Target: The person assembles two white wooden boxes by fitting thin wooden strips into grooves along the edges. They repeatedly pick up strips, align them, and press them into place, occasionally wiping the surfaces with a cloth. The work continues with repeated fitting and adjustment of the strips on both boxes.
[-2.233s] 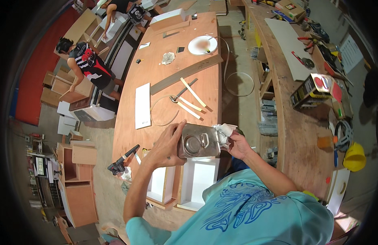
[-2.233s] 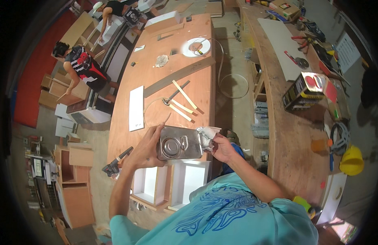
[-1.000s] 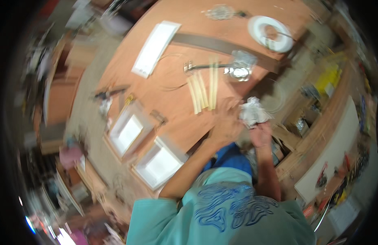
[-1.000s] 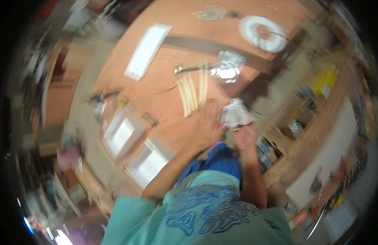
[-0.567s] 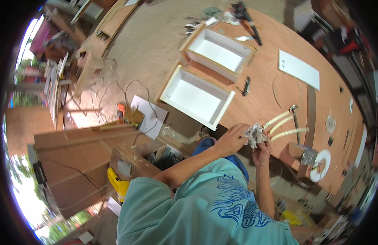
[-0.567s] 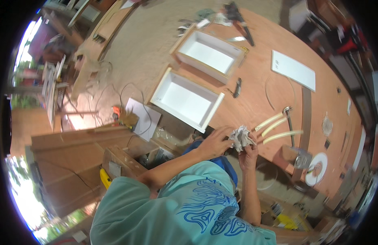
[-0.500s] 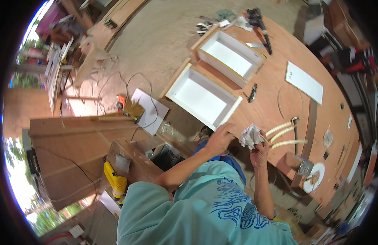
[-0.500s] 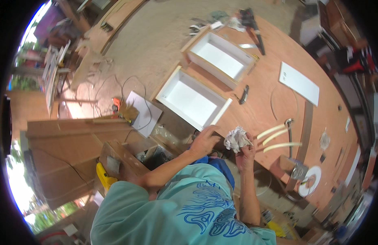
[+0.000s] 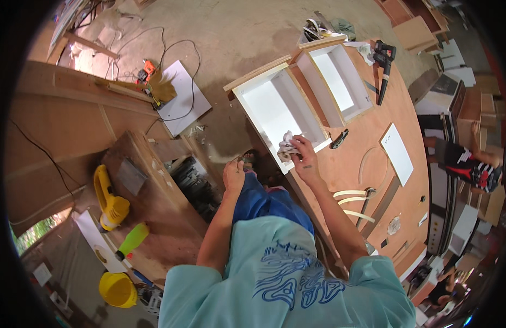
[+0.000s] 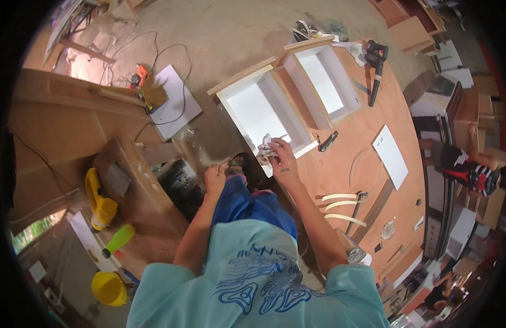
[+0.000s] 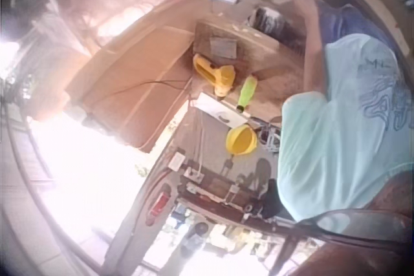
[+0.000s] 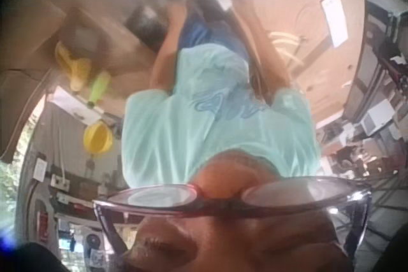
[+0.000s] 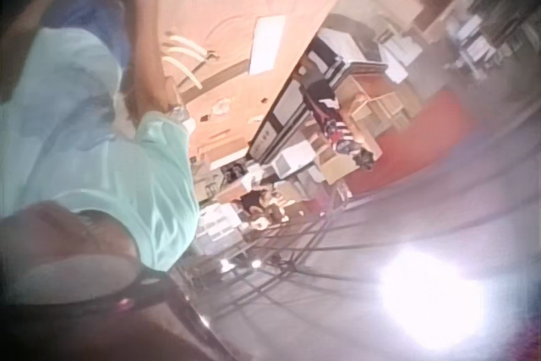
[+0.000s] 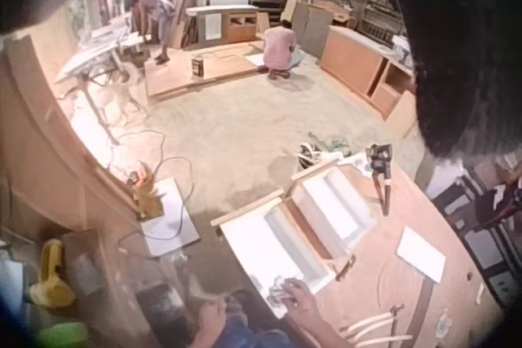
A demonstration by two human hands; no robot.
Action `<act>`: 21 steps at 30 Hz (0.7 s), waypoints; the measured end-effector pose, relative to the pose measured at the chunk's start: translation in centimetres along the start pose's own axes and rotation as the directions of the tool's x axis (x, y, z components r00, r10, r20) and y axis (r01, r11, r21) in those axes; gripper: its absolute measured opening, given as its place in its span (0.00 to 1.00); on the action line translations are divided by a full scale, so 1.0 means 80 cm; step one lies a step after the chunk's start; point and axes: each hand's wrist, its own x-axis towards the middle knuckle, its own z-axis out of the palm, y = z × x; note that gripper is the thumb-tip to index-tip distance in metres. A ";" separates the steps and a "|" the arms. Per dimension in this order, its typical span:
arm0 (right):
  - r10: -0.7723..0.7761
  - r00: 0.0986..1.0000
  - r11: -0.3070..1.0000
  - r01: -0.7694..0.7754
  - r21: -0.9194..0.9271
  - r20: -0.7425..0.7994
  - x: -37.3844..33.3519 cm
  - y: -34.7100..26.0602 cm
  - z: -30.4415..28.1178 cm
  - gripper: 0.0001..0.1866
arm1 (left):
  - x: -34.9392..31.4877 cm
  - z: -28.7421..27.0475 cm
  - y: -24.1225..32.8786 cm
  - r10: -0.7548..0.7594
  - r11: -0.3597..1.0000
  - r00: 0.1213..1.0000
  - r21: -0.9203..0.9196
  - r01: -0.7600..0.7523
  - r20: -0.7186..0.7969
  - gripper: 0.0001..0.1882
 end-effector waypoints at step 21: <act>-0.285 0.891 0.702 0.445 -0.556 0.353 0.162 0.095 0.147 0.27 | 0.109 0.082 -0.007 -0.270 0.770 0.959 -0.616 0.165 -0.082 0.13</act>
